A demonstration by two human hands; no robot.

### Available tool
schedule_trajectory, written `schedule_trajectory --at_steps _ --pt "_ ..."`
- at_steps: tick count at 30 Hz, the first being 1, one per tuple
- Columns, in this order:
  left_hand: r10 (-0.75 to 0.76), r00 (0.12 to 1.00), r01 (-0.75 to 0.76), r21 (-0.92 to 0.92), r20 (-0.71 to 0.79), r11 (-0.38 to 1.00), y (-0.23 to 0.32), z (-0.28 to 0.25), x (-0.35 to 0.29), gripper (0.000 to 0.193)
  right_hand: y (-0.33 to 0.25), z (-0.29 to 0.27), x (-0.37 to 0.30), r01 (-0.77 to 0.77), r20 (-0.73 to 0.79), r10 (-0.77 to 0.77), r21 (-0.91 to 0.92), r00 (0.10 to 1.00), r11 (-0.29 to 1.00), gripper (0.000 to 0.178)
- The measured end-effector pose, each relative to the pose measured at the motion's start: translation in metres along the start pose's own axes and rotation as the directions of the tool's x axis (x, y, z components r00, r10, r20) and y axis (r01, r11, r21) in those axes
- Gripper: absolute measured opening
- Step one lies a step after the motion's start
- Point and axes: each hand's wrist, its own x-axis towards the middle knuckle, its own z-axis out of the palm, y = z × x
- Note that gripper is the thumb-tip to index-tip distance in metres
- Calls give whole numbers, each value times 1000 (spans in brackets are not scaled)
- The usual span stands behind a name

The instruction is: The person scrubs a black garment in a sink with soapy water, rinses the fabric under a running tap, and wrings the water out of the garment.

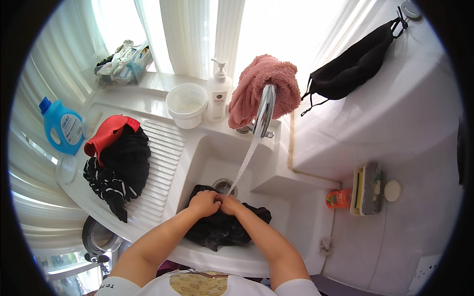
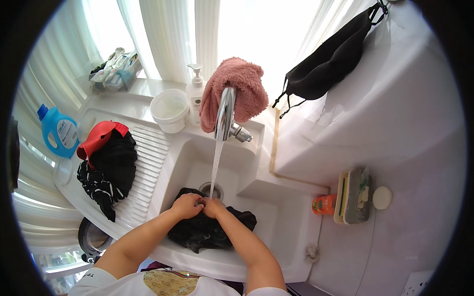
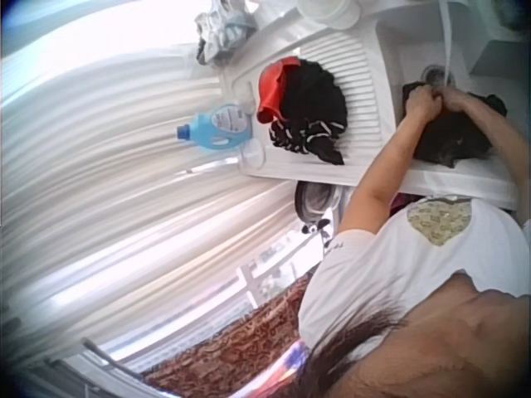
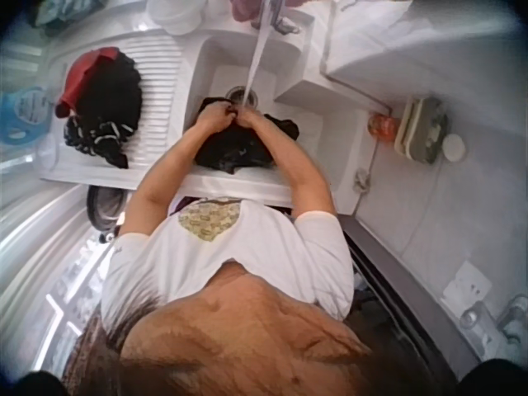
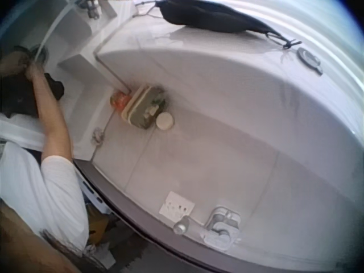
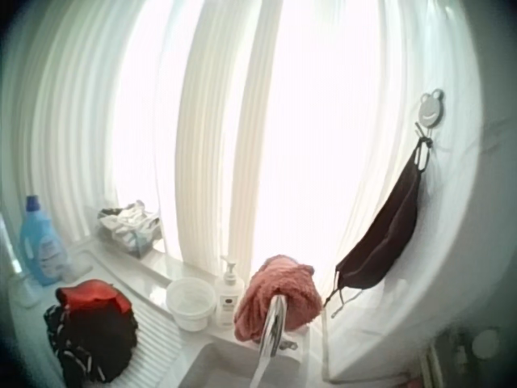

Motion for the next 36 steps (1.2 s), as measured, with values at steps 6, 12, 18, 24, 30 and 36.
schedule_trajectory --at_steps 6,12,18,24,30,36 --pt "-79 943 -45 361 322 931 25 -7 -31 47 -14 -10 -21 98 -86 -103 -56 991 994 52" --pt "106 987 -144 370 121 918 45 -31 -69 46 -7 -49 -19 -34 -426 152 273 892 962 46" --pt "103 981 -160 392 163 906 58 -34 -66 43 -2 -18 -9 108 -397 -71 72 915 992 35" --pt "130 990 -141 276 58 951 38 -31 -49 71 6 -50 -75 -111 -378 67 -96 923 989 35" --pt "48 896 -231 370 442 900 49 -36 -37 82 18 -44 -97 -164 -404 130 -52 906 985 31" --pt "-72 995 64 110 64 992 23 -28 26 49 -8 -56 -101 -137 -455 99 -50 885 989 32"
